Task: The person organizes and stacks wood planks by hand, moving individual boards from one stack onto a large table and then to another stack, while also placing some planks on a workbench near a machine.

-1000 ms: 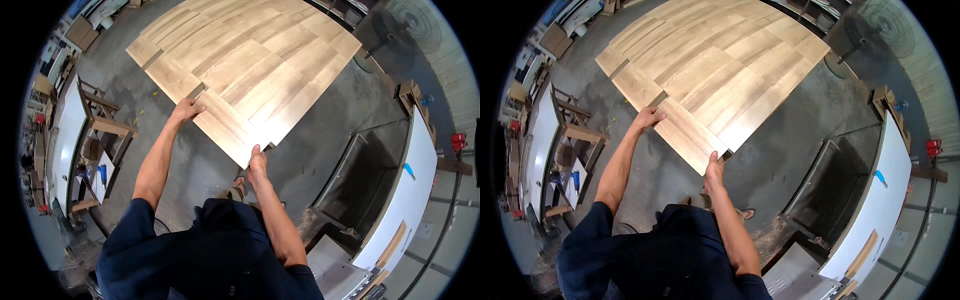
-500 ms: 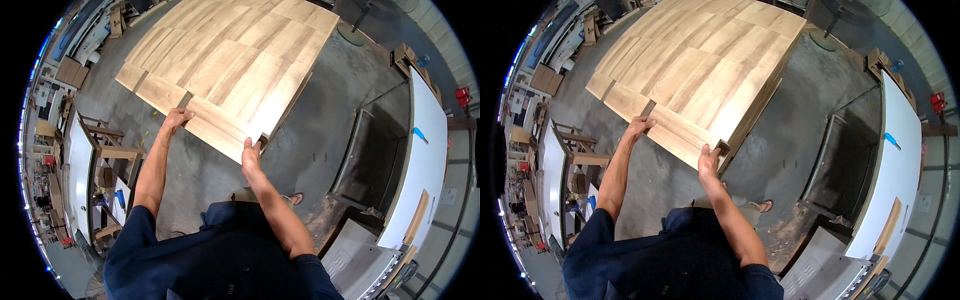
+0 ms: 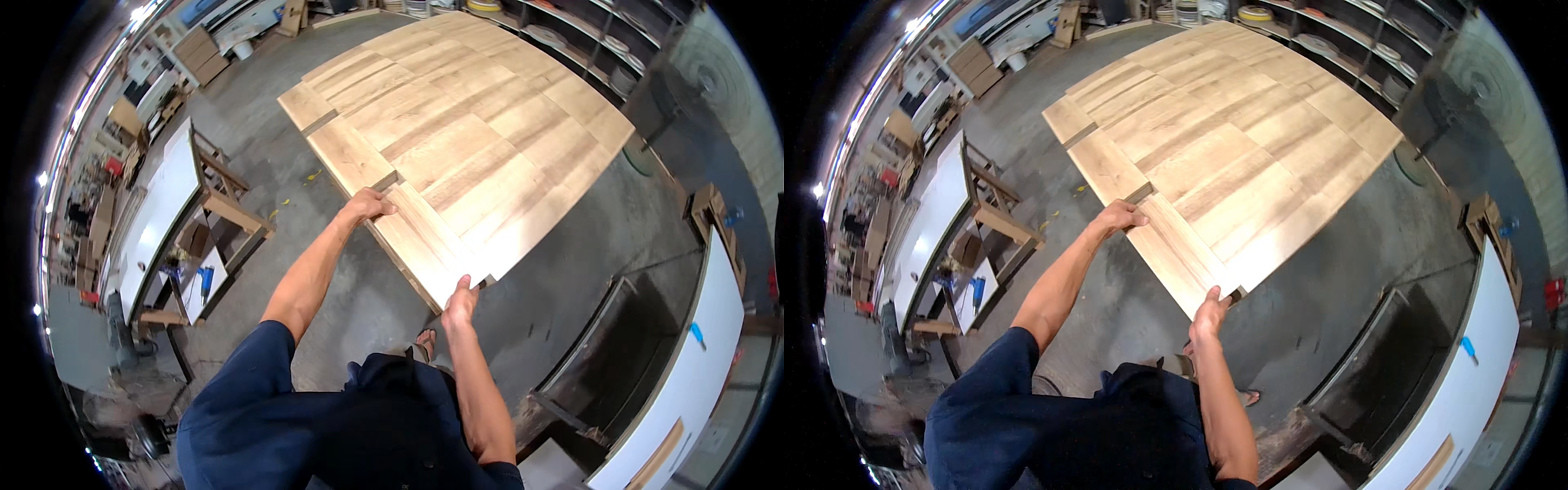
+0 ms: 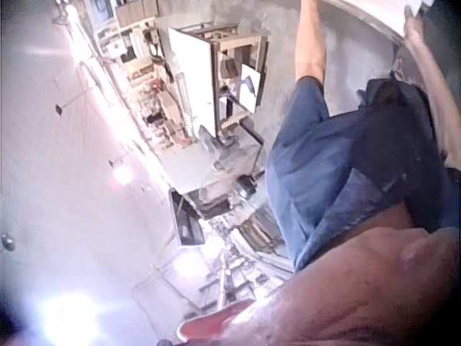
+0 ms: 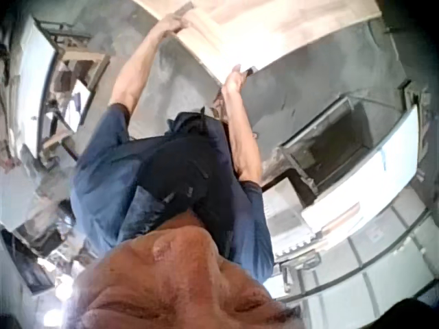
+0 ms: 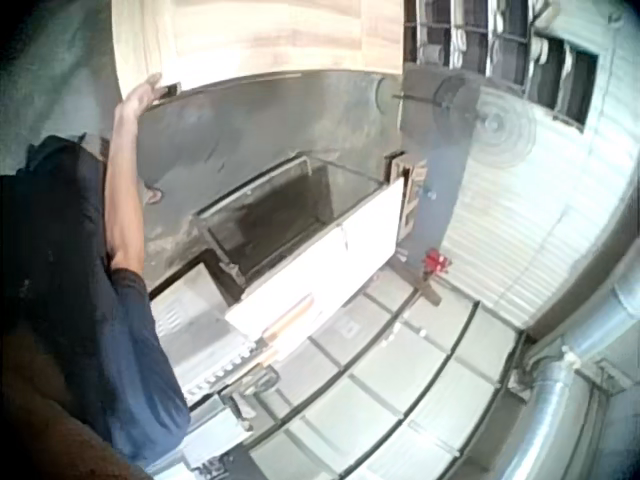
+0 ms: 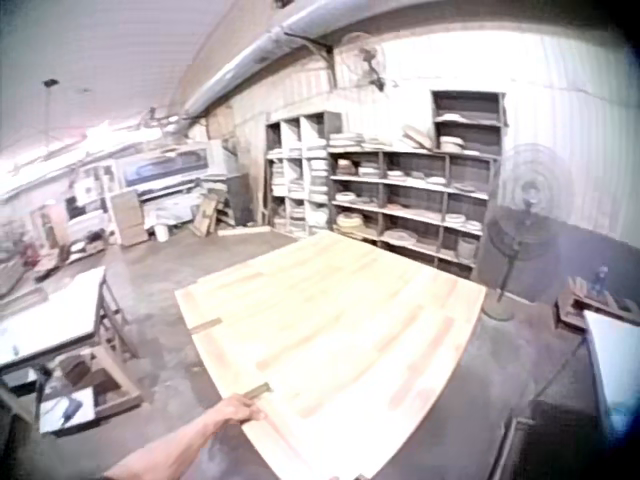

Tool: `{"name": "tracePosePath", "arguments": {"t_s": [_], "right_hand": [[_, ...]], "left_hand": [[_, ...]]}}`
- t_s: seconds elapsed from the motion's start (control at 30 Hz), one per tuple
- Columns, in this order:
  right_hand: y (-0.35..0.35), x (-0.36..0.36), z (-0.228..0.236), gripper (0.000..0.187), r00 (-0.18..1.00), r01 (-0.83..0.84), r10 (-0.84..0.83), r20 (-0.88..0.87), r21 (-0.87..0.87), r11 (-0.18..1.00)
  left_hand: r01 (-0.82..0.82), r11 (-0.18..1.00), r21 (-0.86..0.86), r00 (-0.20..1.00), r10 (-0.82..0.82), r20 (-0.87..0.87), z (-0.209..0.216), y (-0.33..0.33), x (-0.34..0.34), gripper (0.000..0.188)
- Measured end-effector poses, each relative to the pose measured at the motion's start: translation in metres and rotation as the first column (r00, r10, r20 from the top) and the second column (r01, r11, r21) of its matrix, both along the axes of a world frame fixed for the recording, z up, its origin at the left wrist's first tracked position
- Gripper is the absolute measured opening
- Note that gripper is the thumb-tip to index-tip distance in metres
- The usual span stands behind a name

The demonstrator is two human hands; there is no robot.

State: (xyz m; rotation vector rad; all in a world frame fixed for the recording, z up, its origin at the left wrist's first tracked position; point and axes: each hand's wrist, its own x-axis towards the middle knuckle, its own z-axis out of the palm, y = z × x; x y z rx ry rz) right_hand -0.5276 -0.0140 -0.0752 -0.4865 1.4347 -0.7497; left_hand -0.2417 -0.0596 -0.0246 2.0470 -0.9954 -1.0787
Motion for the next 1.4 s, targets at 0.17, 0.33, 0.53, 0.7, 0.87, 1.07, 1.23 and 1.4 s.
{"name": "tracePosePath", "arguments": {"t_s": [0.17,0.33,0.53,0.7,0.87,1.07,1.23,1.4], "right_hand": [[0.001,-0.007,-0.014,0.057,0.978,0.051,-0.029,0.208,-0.104,0.993],[0.004,-0.005,0.001,0.045,0.953,0.058,-0.017,0.302,-0.127,0.990],[-0.002,-0.012,-0.006,0.044,0.957,0.080,-0.032,0.288,-0.157,0.984],[-0.006,-0.036,-0.004,0.053,0.967,-0.009,0.031,0.253,-0.087,0.996],[0.022,-0.072,-0.012,0.050,0.985,0.127,-0.122,0.123,-0.033,0.991],[0.055,-0.155,-0.018,0.039,0.970,0.197,-0.209,0.128,0.098,0.975],[0.110,-0.260,-0.024,0.021,0.887,0.430,-0.444,0.128,0.124,0.894],[0.173,-0.359,-0.007,0.020,0.678,0.731,-0.734,0.029,0.075,0.678]], "left_hand": [[-0.003,1.000,0.026,1.000,0.002,0.019,-0.007,-0.002,0.004,0.029],[-0.011,1.000,0.012,1.000,0.011,-0.003,-0.029,0.004,0.013,0.033],[-0.033,0.999,0.033,0.997,0.035,-0.065,-0.007,-0.003,-0.004,0.030],[0.062,0.997,0.052,0.940,-0.076,0.333,0.024,-0.003,-0.032,0.034],[0.313,0.930,-0.195,0.670,-0.070,0.739,0.010,0.011,-0.069,0.062],[0.573,0.819,-0.037,0.580,-0.373,0.724,0.010,-0.029,-0.133,0.079],[0.553,0.832,0.045,0.492,-0.370,0.788,-0.050,-0.038,-0.120,0.084],[0.564,0.822,0.086,0.394,-0.359,0.846,-0.047,-0.036,-0.115,0.068]]}}
